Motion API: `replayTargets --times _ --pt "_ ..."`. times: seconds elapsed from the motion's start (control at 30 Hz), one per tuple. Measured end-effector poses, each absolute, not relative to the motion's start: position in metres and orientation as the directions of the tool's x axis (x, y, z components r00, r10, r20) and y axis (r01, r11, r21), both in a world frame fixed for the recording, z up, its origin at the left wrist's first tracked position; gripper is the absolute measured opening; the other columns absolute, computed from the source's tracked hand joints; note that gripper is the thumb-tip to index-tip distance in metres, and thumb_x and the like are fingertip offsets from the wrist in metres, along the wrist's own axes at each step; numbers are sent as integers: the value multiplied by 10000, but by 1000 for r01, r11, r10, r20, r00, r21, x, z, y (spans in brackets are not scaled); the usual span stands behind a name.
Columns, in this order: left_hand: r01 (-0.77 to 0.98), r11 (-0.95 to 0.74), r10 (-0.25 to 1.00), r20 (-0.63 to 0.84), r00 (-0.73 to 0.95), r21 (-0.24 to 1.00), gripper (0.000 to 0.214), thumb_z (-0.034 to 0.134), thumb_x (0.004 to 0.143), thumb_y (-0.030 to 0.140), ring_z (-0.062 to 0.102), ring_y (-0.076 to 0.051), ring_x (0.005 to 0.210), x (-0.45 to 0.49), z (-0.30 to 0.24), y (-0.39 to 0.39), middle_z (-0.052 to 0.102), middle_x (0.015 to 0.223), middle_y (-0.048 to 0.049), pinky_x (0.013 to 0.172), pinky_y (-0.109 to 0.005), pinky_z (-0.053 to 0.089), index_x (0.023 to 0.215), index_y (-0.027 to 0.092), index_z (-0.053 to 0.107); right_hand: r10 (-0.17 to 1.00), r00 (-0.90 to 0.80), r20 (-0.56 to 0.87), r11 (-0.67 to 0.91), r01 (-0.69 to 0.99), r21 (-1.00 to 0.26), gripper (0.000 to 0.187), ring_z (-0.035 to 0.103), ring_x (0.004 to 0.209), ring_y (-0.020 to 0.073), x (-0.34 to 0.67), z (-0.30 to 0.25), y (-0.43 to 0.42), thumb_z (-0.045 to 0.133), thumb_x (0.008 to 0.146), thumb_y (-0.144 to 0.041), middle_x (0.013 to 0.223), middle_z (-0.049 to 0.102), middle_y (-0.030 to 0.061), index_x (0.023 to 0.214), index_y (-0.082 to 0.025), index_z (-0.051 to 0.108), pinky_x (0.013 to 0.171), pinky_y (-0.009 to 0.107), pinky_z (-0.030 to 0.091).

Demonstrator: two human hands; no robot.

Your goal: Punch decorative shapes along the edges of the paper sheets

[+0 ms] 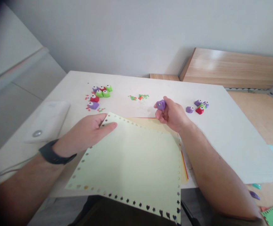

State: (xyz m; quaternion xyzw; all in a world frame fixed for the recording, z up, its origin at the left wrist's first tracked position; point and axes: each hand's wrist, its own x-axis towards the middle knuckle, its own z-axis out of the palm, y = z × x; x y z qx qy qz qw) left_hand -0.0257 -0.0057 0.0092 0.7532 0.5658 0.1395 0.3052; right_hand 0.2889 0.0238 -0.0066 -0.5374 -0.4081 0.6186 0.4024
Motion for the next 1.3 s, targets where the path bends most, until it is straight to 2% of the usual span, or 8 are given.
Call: replayTargets --times 0.1,0.23,0.33,0.5,0.73,0.97,1.1,1.3 --pt "774 -175 940 -130 315 609 373 562 952 513 489 -162 583 -26 8 -5 497 607 39 576 -314 311 725 232 472 954 -95 -284 -284 11 -959 601 455 432 161 289 -10 24 397 970 -787 598 624 29 885 -237 626 464 315 265" --pt "771 -183 938 -127 323 610 367 551 951 518 498 -171 589 -27 7 -5 515 608 33 577 -313 312 730 235 480 1000 20 -23 -28 288 -957 665 600 630 199 286 -21 24 395 932 -866 777 708 63 926 -246 634 578 333 420" --pt "770 -179 938 -131 322 612 365 551 948 521 497 -174 593 -27 6 -5 523 606 29 577 -314 309 730 236 481 991 0 132 112 527 -843 578 633 774 214 286 -29 25 404 997 -777 894 735 60 976 -252 645 723 358 477" --pt "766 -178 939 -127 321 617 356 554 949 508 500 -172 602 -26 6 -5 522 619 29 582 -313 312 732 233 491 971 -85 224 210 748 -630 478 647 908 260 287 -36 30 425 1060 -623 958 733 90 954 -242 695 850 416 474" --pt "768 -186 936 -127 328 612 362 563 954 504 502 -168 601 -26 7 -5 507 615 37 586 -316 308 729 233 479 962 -66 265 218 770 -600 370 662 888 259 285 -40 34 581 1009 -547 1055 722 112 1025 -245 794 869 437 517" --pt "774 -182 941 -121 316 607 372 569 953 504 498 -158 590 -26 7 -5 501 613 42 587 -316 310 722 229 474 970 -73 232 192 819 -540 377 680 917 274 292 -34 29 724 901 -462 1146 735 136 1178 -209 761 870 452 533" --pt "778 -180 942 -122 313 602 382 570 950 497 472 -153 566 -25 8 -6 476 593 44 575 -320 294 704 229 455 967 -107 232 217 823 -525 238 677 902 273 296 -32 30 714 904 -398 1045 759 107 1057 -231 784 879 458 523" --pt "781 -186 945 -110 308 596 383 569 946 494 468 -152 565 -25 8 -6 484 593 42 574 -321 290 699 228 446 968 11 251 151 774 -615 255 661 809 242 297 -32 31 713 909 -423 955 763 90 1061 -223 758 821 432 526"
